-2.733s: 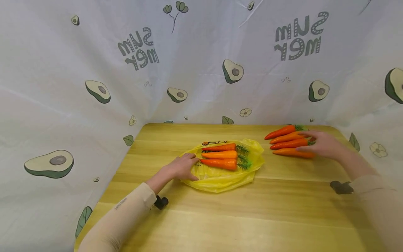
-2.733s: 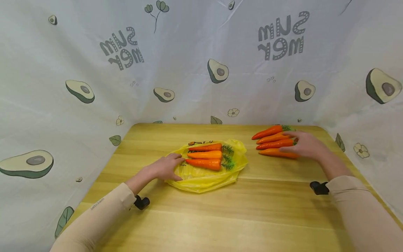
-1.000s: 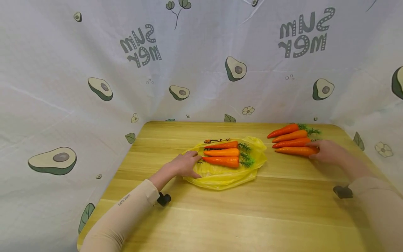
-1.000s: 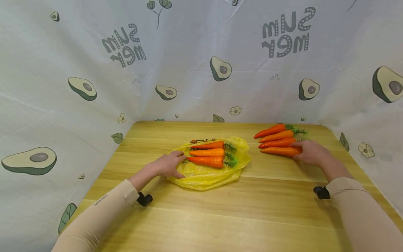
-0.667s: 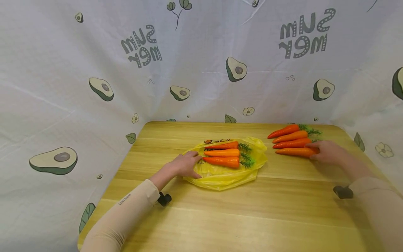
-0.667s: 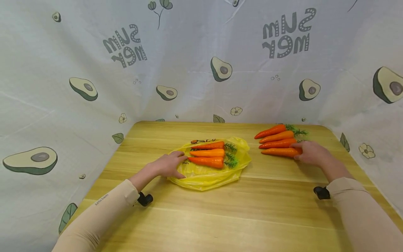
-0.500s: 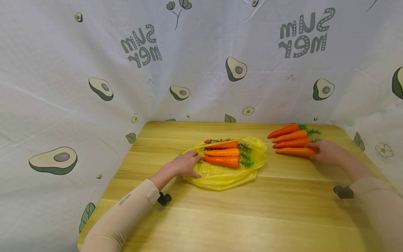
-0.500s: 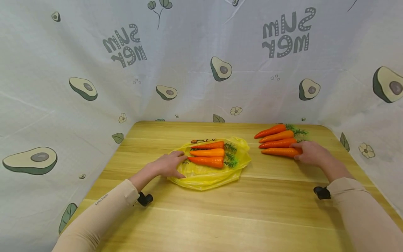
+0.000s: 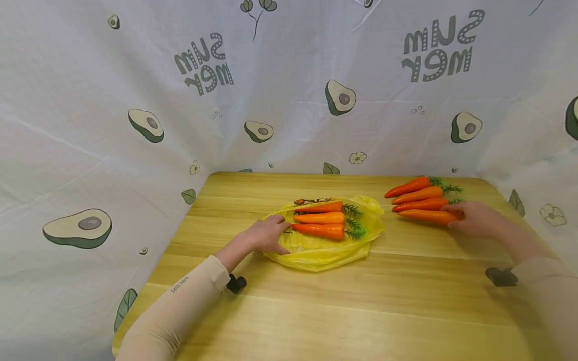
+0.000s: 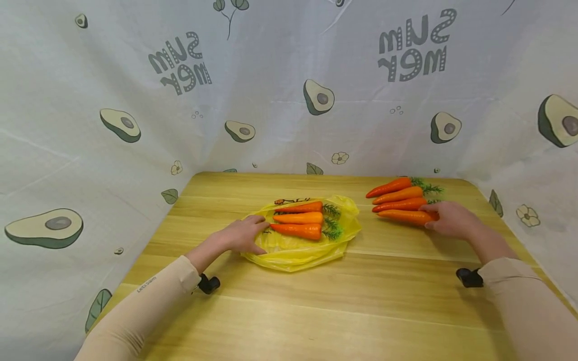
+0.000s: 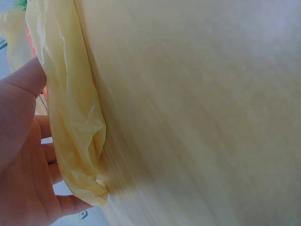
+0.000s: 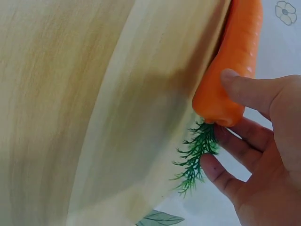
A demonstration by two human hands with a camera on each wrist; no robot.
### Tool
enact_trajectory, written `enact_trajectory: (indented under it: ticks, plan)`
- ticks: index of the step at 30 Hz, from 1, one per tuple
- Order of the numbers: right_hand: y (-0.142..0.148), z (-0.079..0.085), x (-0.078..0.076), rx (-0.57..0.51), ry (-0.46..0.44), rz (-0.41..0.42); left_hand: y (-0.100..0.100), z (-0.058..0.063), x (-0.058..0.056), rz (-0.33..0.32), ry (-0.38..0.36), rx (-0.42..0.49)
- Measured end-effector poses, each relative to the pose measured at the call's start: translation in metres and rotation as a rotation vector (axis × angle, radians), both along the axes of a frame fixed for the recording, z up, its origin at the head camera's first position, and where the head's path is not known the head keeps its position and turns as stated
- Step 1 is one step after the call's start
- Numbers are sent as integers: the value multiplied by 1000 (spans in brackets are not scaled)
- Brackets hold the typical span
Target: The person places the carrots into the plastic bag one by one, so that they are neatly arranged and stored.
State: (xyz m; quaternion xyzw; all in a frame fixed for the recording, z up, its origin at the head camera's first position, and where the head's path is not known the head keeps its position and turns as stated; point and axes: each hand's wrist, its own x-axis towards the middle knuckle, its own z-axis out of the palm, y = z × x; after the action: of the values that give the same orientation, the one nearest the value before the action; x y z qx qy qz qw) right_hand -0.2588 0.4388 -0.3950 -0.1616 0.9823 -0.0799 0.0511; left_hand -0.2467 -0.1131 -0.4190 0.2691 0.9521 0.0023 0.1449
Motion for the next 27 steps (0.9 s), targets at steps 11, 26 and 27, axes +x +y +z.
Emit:
enact_trajectory:
  ticks: [11, 26, 27]
  plan:
    - [-8, 16, 5, 23, 27, 32, 0, -1, -1, 6, 0, -10]
    - [-13, 30, 15, 10, 67, 37, 0, -2, -1, 0, 0, -18]
    - [-14, 31, 16, 11, 64, 33, 0, -2, 0, -1, 0, -19]
